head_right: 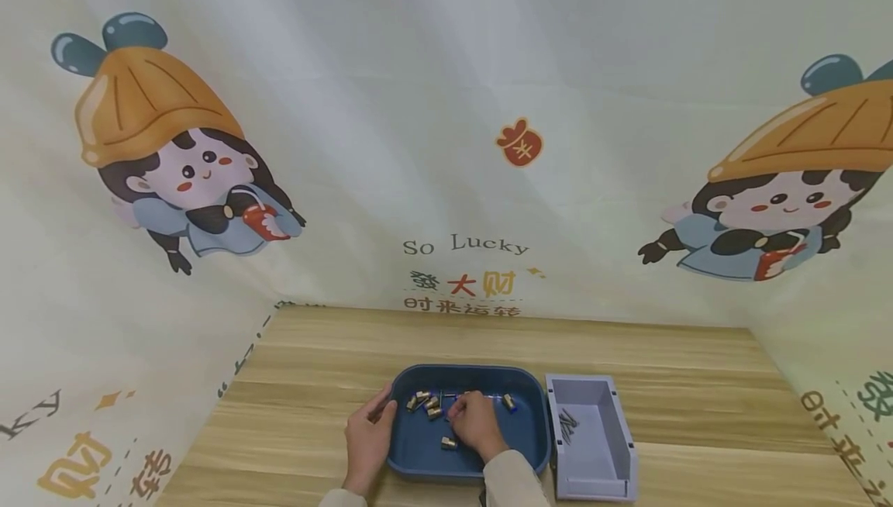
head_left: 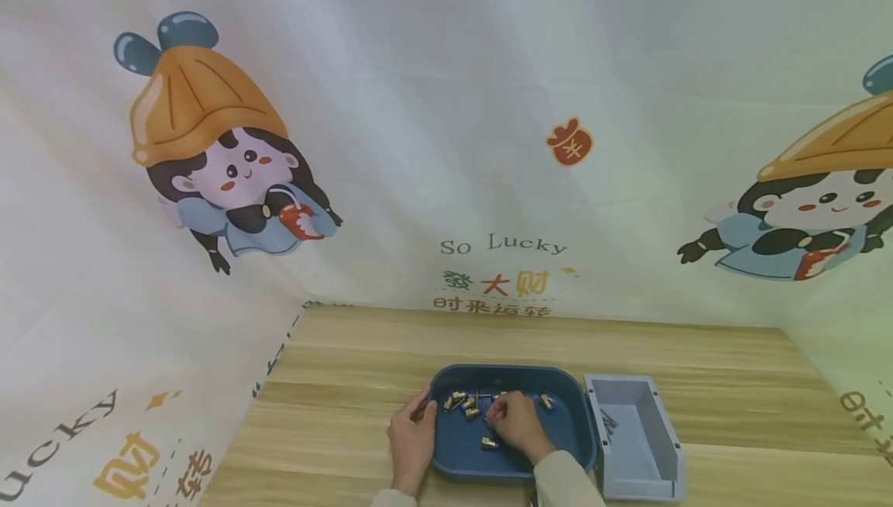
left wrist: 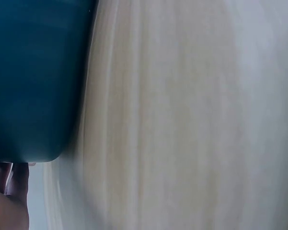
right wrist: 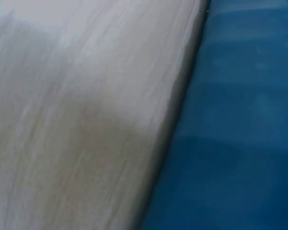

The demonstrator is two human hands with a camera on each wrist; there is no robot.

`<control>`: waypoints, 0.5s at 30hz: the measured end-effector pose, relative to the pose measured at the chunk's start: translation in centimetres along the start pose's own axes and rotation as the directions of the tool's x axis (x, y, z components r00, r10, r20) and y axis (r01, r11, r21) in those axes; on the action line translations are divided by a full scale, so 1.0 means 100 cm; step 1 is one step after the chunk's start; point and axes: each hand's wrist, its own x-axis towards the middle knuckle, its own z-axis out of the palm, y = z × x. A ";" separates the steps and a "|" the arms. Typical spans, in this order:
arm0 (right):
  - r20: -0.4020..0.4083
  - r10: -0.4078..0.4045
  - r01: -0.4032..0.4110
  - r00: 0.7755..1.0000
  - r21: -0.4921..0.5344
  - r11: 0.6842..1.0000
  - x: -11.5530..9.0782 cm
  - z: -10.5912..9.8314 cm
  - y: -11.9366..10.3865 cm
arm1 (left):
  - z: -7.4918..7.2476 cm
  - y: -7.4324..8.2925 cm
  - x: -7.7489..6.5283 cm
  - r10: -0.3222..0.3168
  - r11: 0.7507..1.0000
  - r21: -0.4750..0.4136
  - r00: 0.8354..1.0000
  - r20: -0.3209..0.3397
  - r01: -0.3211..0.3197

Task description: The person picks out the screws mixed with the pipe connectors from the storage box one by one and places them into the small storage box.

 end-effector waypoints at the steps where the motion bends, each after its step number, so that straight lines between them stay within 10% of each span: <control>1: 0.000 0.001 -0.001 1.000 0.000 1.000 0.000 -0.001 0.000 | 0.000 0.001 0.000 0.006 1.000 0.002 1.000 0.002 -0.006; 15: -0.045 -0.001 0.004 0.999 0.066 0.998 -0.002 -0.016 0.001 | 0.002 0.001 -0.001 0.026 1.000 0.002 1.000 -0.005 -0.026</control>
